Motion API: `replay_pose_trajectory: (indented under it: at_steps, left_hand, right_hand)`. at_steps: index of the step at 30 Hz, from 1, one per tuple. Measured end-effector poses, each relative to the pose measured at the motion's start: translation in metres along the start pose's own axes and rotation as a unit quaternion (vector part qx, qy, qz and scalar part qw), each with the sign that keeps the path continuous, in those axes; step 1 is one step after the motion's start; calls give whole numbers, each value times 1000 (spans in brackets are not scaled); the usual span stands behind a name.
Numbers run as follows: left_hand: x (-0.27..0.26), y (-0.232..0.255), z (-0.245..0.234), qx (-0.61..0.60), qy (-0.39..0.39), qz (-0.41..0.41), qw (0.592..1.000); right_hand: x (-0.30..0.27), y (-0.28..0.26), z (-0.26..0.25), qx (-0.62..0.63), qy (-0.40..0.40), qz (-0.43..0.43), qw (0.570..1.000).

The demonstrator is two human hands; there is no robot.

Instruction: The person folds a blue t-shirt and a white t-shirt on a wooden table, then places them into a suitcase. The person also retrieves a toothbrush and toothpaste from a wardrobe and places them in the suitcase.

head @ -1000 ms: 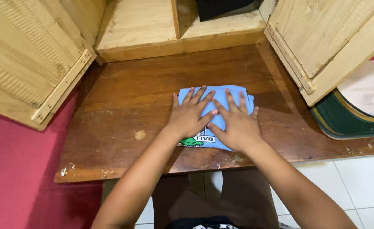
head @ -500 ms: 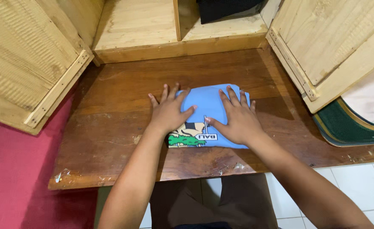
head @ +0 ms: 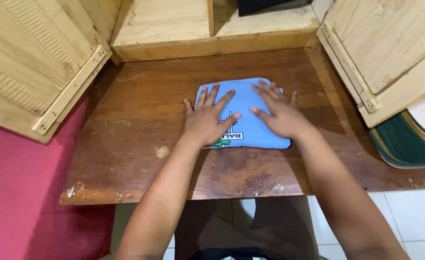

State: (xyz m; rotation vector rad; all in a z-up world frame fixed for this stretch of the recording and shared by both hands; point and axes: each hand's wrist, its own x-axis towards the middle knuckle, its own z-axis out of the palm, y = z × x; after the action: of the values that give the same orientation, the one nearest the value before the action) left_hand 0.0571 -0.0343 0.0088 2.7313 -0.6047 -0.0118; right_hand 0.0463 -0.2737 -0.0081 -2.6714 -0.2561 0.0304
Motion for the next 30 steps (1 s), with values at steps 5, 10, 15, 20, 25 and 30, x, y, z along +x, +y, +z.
replay_pose_trajectory:
  at_steps: [5,10,15,20,25,30]
  left_hand:
    - [-6,1,-19,-30,-23,-87,995]
    - [-5,-1,-26,98,45,-147,983]
    - [-3,-2,2,113,146,26,982]
    - [7,-7,16,-58,63,72,994]
    - [7,-15,12,-58,78,53,994]
    - [4,-38,-3,-100,169,-62,979]
  right_hand:
    - [4,18,-7,32,34,18,999]
    - [-12,-4,-12,-12,135,-118,984]
    - [-19,-46,4,-93,57,-222,969]
    - [-18,-58,-4,-98,-13,-54,994]
    - [-16,-48,1,-78,59,-34,995]
    - [-15,-10,-3,5,167,30,986]
